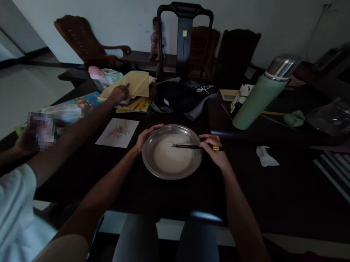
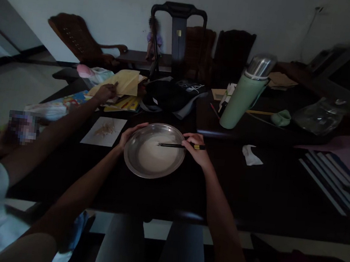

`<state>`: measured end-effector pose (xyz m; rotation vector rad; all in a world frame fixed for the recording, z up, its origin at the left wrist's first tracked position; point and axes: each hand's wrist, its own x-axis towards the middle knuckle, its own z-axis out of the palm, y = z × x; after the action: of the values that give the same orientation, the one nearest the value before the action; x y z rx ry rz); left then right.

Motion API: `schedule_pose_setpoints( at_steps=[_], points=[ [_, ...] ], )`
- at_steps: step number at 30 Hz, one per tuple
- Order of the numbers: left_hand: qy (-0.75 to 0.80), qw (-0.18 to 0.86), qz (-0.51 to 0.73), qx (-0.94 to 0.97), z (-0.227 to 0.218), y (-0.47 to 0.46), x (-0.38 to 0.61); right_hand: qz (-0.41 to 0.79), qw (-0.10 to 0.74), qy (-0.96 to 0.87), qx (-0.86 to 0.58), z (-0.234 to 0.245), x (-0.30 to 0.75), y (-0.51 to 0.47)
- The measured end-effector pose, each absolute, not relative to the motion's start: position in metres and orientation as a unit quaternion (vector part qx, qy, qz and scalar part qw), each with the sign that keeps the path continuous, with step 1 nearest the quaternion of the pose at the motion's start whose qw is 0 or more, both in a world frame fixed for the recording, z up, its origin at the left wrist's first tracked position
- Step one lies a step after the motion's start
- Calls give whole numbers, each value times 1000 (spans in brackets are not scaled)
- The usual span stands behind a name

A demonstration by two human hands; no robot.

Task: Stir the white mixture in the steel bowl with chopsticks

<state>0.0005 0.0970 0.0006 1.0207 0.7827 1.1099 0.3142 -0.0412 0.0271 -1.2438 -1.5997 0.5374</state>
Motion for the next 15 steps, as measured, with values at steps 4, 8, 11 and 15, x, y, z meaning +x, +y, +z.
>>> schedule_pose_setpoints(
  at_steps=[4,8,11,15],
  points=[
    [364,631,521,444,59,181,-43,238,528,-642,-502,30,320,-42],
    [404,598,548,422,108,251,-89,256,482,-681,-488,27,311,-41],
    [391,593,557,430,110,243,-107,211,496,-669,-513,25,313,-39],
    [362,604,549,450,81,171,-88,212,549,-623,-515,27,322,-41]
  ],
)
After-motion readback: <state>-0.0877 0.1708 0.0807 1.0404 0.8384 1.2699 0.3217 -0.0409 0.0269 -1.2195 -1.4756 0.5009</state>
